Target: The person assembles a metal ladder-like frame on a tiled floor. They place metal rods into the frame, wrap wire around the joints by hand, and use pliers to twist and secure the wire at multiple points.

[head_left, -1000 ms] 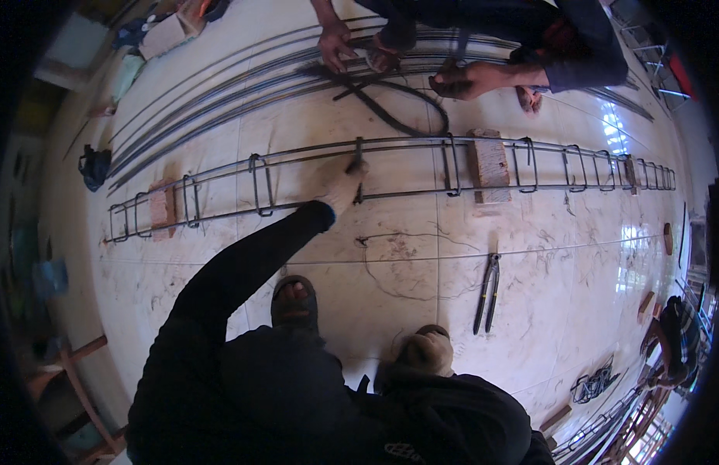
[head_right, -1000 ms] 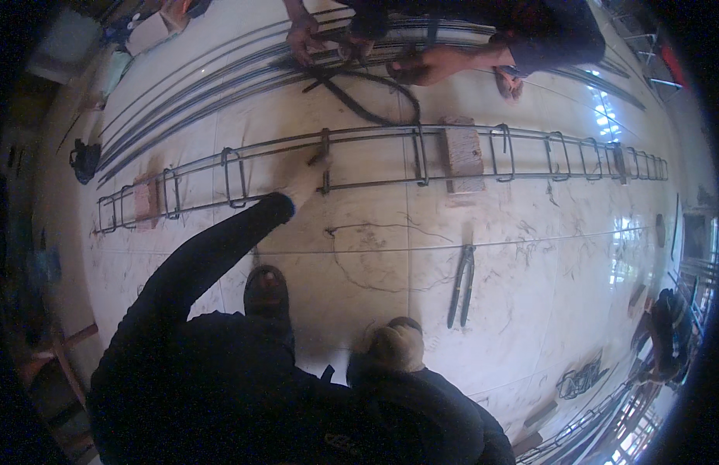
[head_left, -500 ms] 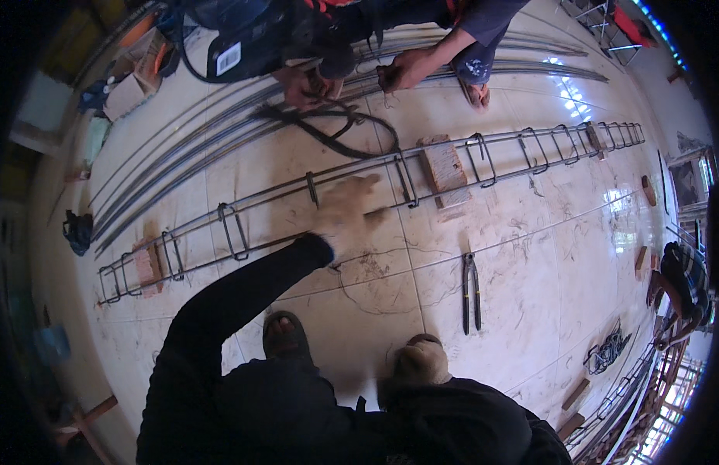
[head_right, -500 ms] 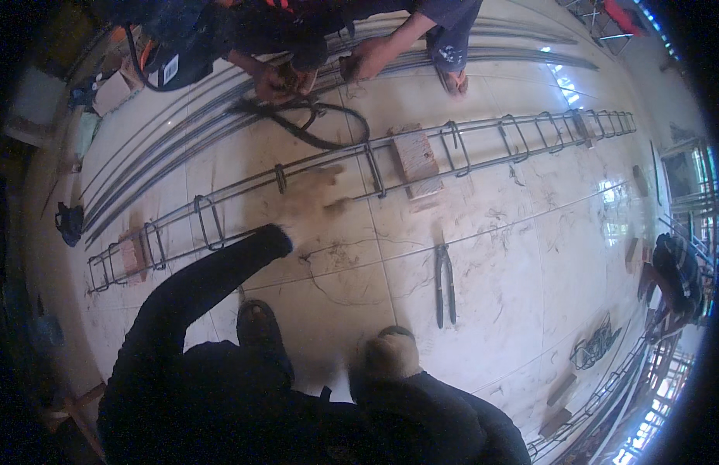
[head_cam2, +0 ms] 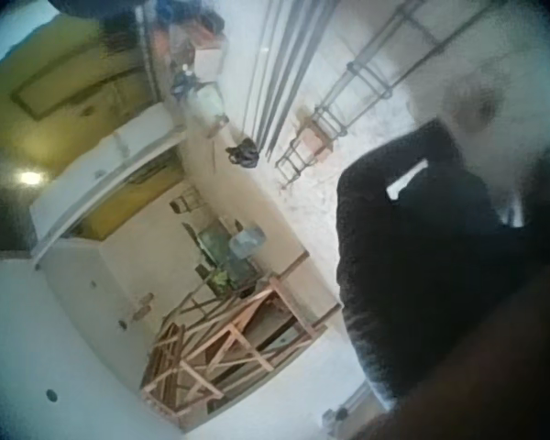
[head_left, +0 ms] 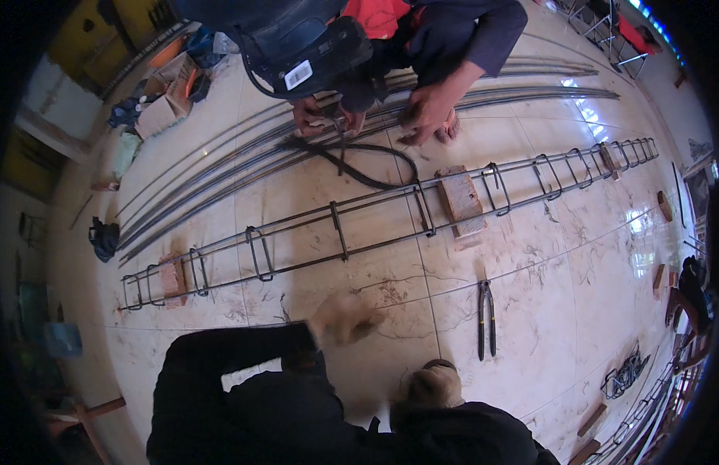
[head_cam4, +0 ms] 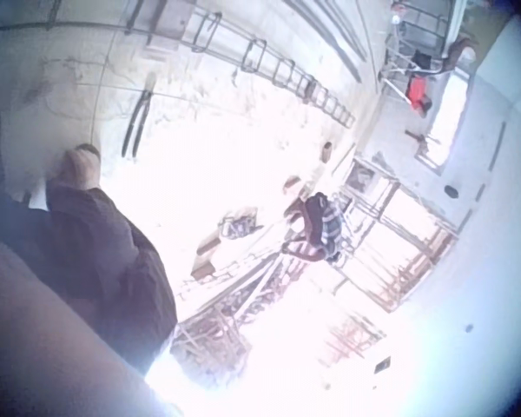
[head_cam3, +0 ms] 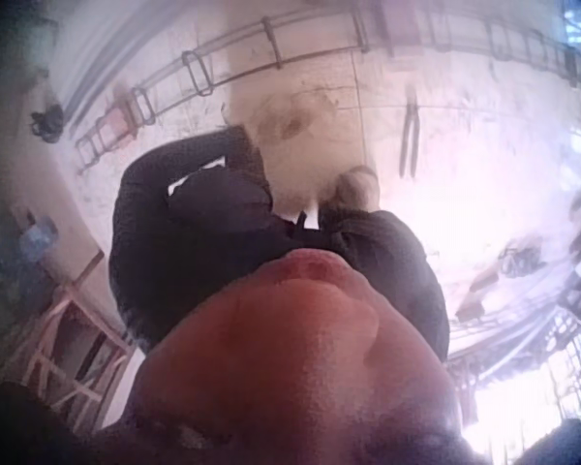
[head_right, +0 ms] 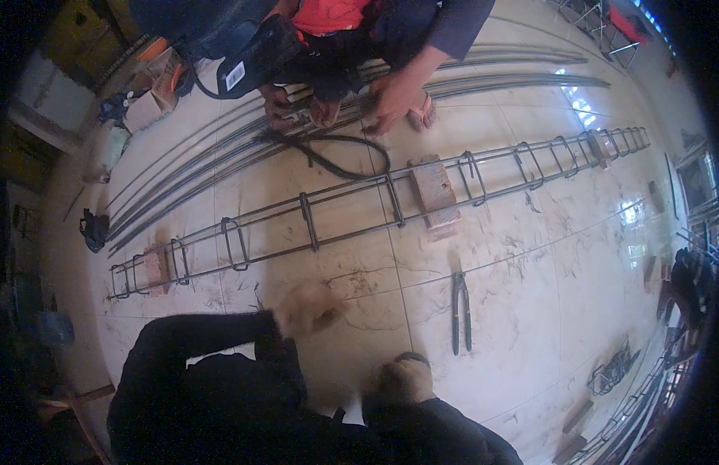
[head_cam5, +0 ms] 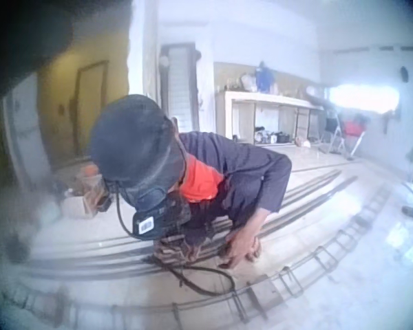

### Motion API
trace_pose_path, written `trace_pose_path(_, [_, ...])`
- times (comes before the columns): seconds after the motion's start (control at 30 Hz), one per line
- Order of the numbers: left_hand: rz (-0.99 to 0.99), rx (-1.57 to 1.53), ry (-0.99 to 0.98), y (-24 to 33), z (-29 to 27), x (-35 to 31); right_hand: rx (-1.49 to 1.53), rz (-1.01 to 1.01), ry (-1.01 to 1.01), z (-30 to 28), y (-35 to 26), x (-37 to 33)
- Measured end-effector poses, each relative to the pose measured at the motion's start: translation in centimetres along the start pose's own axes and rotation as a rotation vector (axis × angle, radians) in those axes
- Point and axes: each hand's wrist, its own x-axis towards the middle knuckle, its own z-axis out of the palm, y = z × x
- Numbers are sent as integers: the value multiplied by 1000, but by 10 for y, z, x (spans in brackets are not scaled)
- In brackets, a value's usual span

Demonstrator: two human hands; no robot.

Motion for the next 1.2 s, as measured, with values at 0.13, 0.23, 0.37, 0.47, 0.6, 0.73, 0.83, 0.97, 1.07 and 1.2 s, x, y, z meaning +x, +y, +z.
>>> trace_pose_path(0.13, [-7,-103,97,-36,66,-136,11,1,3,2,4,2])
trace_pose_path(0.23, [-130,2,63,-38,87,-169,21,7,-7,3,4,9])
trace_pose_path(0.37, [-164,73,51,-40,97,-168,14,31,10,4,4,9])
trace_pose_path(0.47, [-168,113,70,-40,97,-159,15,45,22,4,4,5])
trace_pose_path(0.6, [-175,130,88,-41,101,-157,33,21,-22,6,12,2])
trace_pose_path(0.73, [-165,144,92,-46,104,-149,50,10,-47,4,18,-3])
trace_pose_path(0.83, [-161,158,80,-45,103,-151,59,16,-64,-1,16,-4])
trace_pose_path(0.97, [-161,156,71,-46,107,-147,90,-116,-44,20,46,-18])
trace_pose_path(1.07, [-163,176,86,-47,102,-149,39,-70,-211,17,44,-13])
trace_pose_path(1.2, [-136,178,76,-51,109,-140,399,-396,-147,54,95,-19])
